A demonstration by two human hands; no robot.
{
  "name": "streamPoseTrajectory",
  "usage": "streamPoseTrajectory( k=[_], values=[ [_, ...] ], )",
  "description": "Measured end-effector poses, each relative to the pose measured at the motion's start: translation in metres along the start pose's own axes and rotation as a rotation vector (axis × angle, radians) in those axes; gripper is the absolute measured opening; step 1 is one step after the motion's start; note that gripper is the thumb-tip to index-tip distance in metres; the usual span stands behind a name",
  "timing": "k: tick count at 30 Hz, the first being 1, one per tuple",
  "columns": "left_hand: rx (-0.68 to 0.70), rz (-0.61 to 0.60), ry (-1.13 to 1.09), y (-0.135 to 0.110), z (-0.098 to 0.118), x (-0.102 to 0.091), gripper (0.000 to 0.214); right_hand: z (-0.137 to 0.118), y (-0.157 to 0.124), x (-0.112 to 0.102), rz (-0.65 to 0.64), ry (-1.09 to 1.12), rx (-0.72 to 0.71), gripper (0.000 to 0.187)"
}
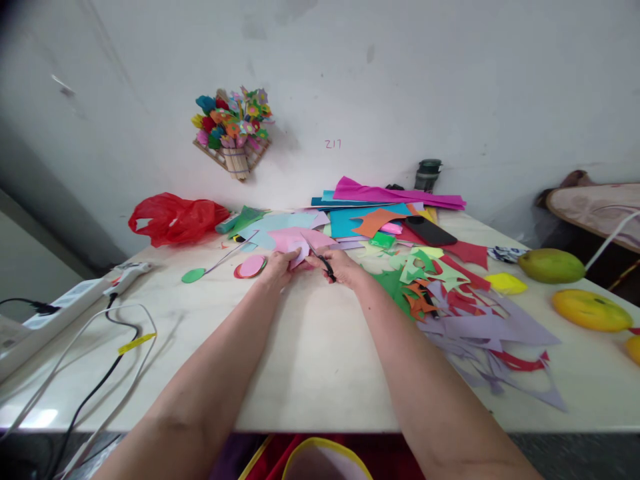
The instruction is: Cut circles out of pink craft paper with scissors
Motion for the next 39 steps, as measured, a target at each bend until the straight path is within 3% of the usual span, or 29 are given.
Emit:
streamPoseTrajectory(
  k=[16, 25, 39],
  values=[
    [0.015, -0.044, 0.051, 0.001, 0.004, -0.005, 0.008, -0.008, -0.006, -0.001, -0.026, 0.072, -0.037, 0.030],
    [0.023, -0.054, 0.076, 0.000, 0.003, -0.005, 0.007, 0.004, 0.001, -0.007, -0.109, 0.032, -0.075, 0.037],
    [0.042, -0.108, 0.117, 0.010, -0.004, -0.010, 0.017, 0.010, 0.007, -0.008, -0.089, -0.024, -0.108, 0.044]
  ],
)
Point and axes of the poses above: each hand's wrist, its own y-axis towards the middle knuckle, its own x-axis out of the palm, z = x × y, the point moved 5 cm from there along y, towards the middle knuckle, and after that the axes turned 2 degrees about -x, right-handed, at the moved point
